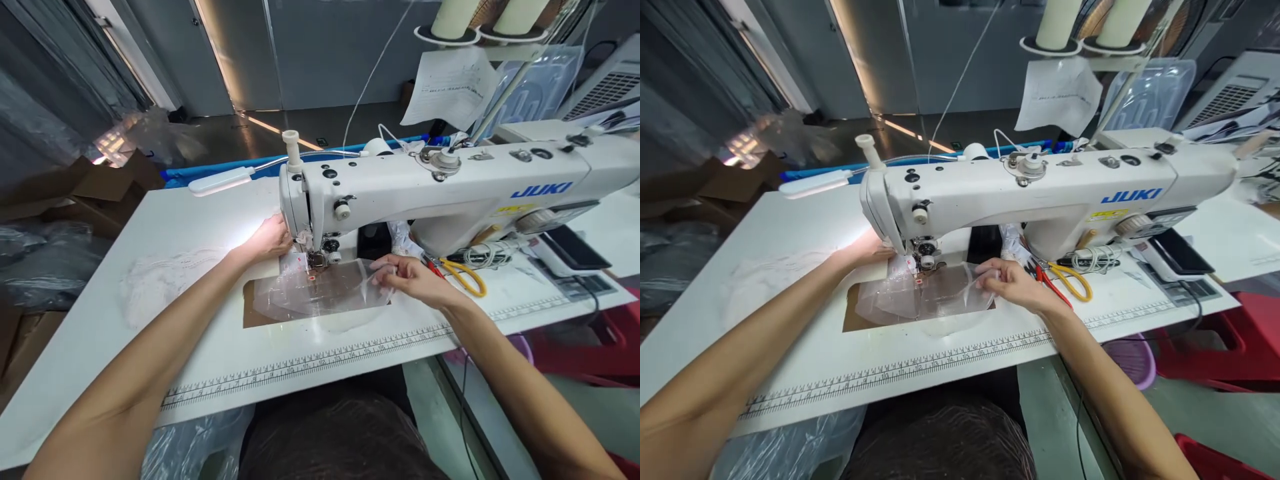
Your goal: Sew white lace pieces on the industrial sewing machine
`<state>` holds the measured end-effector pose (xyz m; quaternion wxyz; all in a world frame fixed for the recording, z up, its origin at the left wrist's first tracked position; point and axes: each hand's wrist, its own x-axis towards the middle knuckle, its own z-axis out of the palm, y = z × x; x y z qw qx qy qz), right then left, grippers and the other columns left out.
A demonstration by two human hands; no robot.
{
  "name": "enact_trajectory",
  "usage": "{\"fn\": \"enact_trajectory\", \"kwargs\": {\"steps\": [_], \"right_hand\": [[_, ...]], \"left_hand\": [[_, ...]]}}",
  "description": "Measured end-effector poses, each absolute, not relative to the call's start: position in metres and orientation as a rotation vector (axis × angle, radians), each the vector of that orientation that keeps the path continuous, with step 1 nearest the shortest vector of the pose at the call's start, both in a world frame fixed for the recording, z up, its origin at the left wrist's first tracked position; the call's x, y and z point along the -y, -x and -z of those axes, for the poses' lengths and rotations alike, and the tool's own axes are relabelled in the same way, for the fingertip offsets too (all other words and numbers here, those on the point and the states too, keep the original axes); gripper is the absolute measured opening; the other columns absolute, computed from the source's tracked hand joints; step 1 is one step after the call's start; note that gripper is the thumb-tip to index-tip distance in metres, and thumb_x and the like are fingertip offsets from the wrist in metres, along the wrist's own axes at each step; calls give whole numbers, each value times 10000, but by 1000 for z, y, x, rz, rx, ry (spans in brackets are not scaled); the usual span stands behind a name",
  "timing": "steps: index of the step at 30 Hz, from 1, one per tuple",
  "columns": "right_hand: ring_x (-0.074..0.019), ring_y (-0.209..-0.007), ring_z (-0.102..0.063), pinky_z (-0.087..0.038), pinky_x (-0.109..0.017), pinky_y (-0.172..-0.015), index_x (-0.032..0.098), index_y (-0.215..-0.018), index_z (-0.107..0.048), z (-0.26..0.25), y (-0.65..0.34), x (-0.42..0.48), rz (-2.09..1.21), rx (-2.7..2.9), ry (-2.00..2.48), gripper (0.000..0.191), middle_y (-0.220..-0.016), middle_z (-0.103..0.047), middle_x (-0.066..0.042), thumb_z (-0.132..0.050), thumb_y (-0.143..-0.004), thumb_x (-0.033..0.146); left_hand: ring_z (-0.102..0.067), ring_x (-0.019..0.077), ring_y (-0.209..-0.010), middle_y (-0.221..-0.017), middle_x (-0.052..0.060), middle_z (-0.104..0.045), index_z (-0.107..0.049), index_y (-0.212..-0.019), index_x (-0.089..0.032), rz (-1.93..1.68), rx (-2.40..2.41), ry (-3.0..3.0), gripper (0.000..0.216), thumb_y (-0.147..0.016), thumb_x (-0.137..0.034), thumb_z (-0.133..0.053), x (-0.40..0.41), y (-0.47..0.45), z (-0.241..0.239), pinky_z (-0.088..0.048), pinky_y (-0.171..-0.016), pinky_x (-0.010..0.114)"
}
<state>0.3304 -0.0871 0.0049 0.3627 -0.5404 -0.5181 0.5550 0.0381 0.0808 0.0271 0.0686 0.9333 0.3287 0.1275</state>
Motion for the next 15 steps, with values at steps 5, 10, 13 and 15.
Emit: {"fn": "enact_trajectory", "kwargs": {"steps": [5,10,13,15], "right_hand": [[-141,-701,-633,-522,-262,-626,149,-1031,-644,-7,-333,85,-1396,1366,1465,366,-837,-683,-44,-693,-717,329],[-98,-561,-500,-396,-214,-494,170,-1013,-698,-21,-342,80,-1176,1399,1592,328,-692,-617,2,-661,-758,373],[-84,-530,-431,-340,-212,-477,169,-955,-704,-28,-355,75,-951,1225,1663,264,-623,-552,8,-635,-802,372],[-88,-545,-441,-351,-225,-496,155,-911,-700,-28,-359,72,-939,1163,1646,259,-619,-536,-6,-621,-832,388]], "left_hand": [[-581,260,-1155,-1294,118,-569,-582,-1182,-162,-481,-918,-2792,302,-956,-295,-431,-50,-12,-31,-523,-929,382],[-664,204,-979,-1113,105,-677,-644,-1085,-162,-582,-736,-2842,247,-980,-274,-451,-15,3,-22,-587,-805,379],[-676,201,-942,-1088,102,-700,-662,-1057,-170,-563,-619,-2919,212,-972,-229,-478,2,2,-13,-585,-789,389],[-679,206,-943,-1097,115,-701,-665,-1057,-158,-557,-568,-2945,204,-965,-204,-489,8,0,-8,-580,-789,387]]}}
